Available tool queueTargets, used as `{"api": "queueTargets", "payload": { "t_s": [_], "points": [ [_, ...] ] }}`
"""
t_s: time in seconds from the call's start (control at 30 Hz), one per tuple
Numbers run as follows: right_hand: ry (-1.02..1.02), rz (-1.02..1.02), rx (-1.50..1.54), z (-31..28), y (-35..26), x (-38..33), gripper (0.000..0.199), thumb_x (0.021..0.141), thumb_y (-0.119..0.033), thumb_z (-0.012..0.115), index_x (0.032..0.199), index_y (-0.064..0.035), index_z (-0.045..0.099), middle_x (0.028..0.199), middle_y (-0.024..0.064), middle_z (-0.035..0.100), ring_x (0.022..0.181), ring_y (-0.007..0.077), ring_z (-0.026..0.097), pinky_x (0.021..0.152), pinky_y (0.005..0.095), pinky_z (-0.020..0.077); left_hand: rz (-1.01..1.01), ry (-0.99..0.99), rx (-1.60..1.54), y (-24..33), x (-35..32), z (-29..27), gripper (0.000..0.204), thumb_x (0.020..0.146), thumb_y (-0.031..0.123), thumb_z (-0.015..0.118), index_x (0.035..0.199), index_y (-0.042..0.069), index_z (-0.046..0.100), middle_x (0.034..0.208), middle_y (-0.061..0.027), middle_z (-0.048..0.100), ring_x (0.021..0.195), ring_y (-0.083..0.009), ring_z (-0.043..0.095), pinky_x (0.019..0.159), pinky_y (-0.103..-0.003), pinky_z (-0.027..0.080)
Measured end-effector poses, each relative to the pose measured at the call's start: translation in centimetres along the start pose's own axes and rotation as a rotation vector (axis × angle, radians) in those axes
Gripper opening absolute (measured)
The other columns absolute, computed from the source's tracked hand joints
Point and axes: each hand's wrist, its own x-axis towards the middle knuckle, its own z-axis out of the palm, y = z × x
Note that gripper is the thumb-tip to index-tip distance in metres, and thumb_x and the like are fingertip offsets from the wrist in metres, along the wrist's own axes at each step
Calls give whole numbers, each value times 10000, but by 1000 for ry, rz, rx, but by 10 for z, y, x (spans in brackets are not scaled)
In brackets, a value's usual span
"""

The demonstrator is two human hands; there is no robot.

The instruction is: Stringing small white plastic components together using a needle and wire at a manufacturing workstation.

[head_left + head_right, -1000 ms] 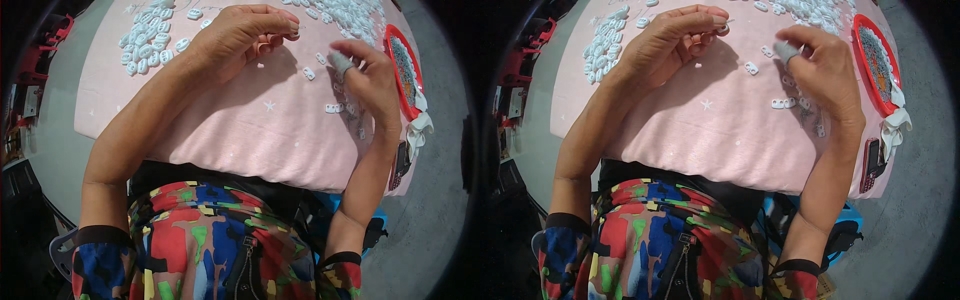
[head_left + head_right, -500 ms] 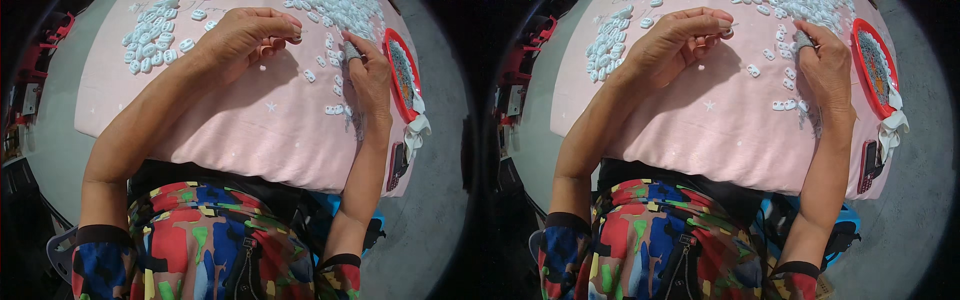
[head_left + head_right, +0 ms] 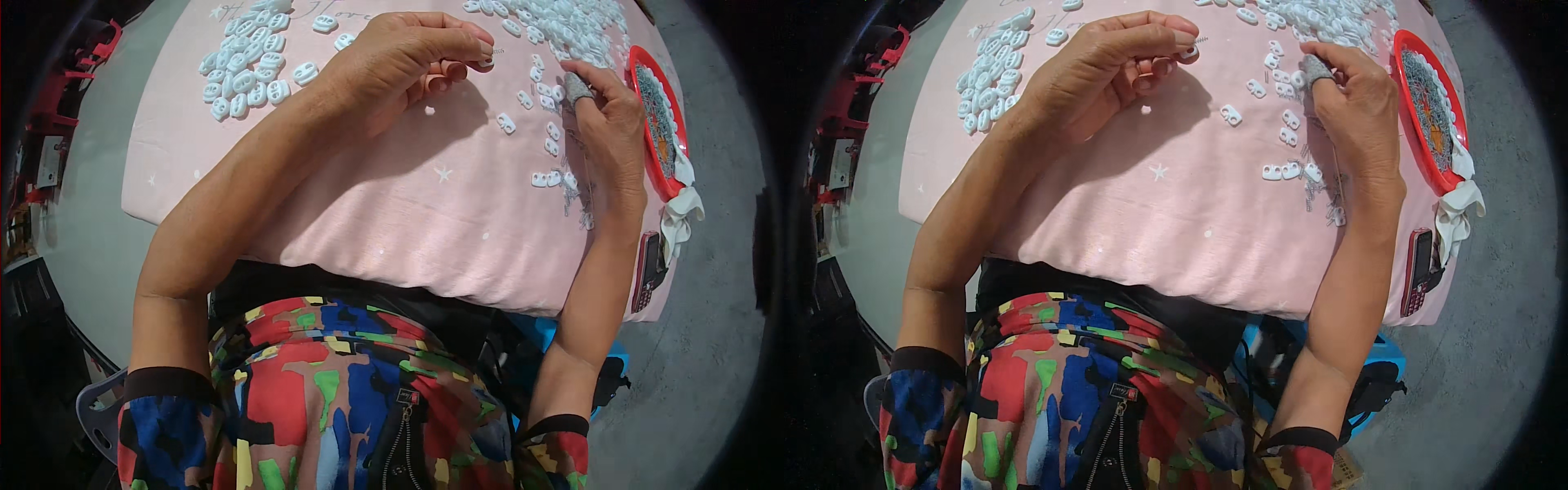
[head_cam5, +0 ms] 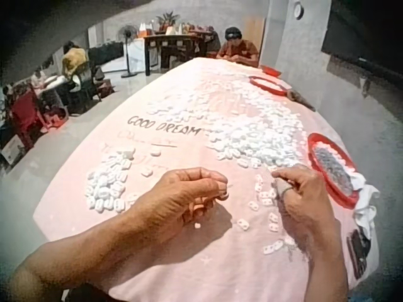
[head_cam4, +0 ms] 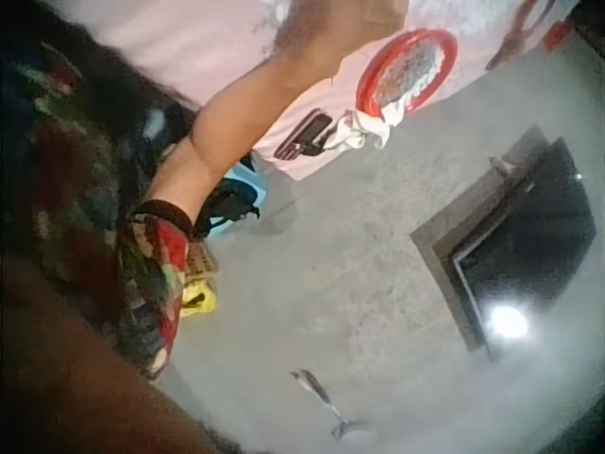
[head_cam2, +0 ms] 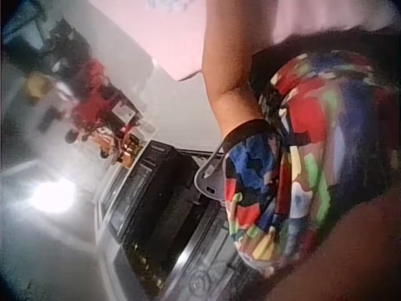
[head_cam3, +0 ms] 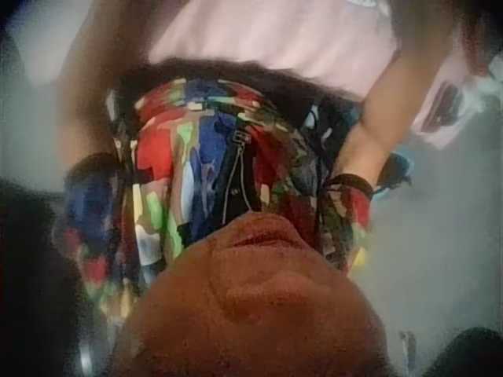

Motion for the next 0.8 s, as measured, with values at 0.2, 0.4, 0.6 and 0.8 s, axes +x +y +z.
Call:
{"api": "queueTargets", "payload": {
  "t_s": [0.2, 0.4, 0.6, 0.8],
  "points": [
    [-164, -48, -32, -13, -3, 1, 345, 766, -41, 556, 1068, -53, 722, 907, 93, 710, 775, 151, 645, 753, 270, 509, -28, -3, 2, 2, -2, -1, 291, 855, 227, 727, 1054, 25, 660, 886, 4, 649, 734, -22, 534, 599, -150, 420],
    [-230, -204, -70, -14, 3, 0, 390, 715, -25, 521, 1065, -15, 692, 988, 130, 695, 903, 234, 665, 873, 334, 507, -9, 9, 22, 1, -2, 0, 295, 858, 241, 727, 1055, 31, 666, 882, 4, 648, 724, -19, 526, 604, -138, 411],
    [-168, -134, -73, -12, 6, 0, 339, 736, -29, 546, 1044, -5, 687, 973, 142, 700, 882, 239, 672, 854, 338, 514, -12, 10, 6, 2, -3, 2, 301, 861, 247, 730, 1060, 30, 667, 878, 4, 648, 734, -19, 533, 613, -135, 419],
    [-73, 15, -147, -13, -11, 0, 230, 818, -87, 610, 1023, -9, 677, 911, 107, 706, 775, 177, 651, 731, 303, 513, -23, -12, 1, 3, -3, 0, 291, 867, 241, 723, 1066, 35, 667, 884, 4, 655, 749, -21, 541, 614, -140, 423]
  ]
}}
